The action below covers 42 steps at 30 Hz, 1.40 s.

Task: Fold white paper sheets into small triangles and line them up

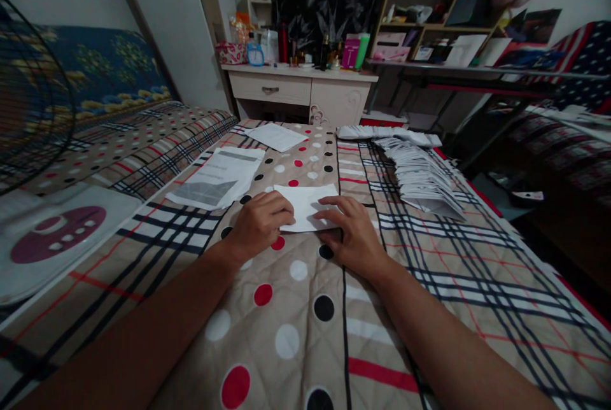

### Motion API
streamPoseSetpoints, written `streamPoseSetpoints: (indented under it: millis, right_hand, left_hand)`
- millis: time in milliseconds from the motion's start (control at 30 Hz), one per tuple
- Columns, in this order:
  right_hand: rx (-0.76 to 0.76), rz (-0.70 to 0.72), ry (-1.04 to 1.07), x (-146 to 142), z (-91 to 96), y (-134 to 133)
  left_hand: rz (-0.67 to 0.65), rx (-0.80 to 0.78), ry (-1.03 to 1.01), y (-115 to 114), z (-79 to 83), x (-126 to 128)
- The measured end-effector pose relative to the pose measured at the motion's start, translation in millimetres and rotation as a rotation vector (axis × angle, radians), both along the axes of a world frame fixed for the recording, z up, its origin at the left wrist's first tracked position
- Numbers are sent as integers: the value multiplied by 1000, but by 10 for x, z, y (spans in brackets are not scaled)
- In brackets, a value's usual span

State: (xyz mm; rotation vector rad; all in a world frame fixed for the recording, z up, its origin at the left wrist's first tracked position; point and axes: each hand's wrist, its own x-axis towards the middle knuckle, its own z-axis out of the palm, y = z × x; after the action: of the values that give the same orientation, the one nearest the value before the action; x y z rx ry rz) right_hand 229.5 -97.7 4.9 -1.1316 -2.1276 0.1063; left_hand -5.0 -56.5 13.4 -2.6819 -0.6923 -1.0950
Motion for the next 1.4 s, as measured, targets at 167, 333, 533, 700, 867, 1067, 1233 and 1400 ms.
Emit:
streamPoseSetpoints:
  millis: [167, 333, 533, 700, 867, 1067, 1233, 1400]
  right_hand:
    - [-60, 13, -71, -8, 20, 0]
    - [-130, -11, -55, -2, -1, 10]
    - [-167, -40, 23, -24, -8, 33]
    - [-177, -68, 98, -48, -40, 78]
    - [-210, -111, 157, -79, -48, 91]
    - [-233, -172, 153, -129, -26, 85]
    - [-220, -244, 138, -162, -30, 82]
    - [-240, -253, 180, -154, -35, 81]
  left_hand:
    - [23, -114, 54, 3, -34, 3]
    - [20, -452, -56, 100, -151, -3]
    - [54, -676, -138, 167, -168, 3]
    - [184, -681, -166, 176, -164, 30]
    - [319, -789, -312, 164, -170, 90]
    - [317, -762, -277, 168, -204, 94]
    - [332, -660, -199, 178, -219, 76]
    - [257, -417, -40, 103, -151, 116]
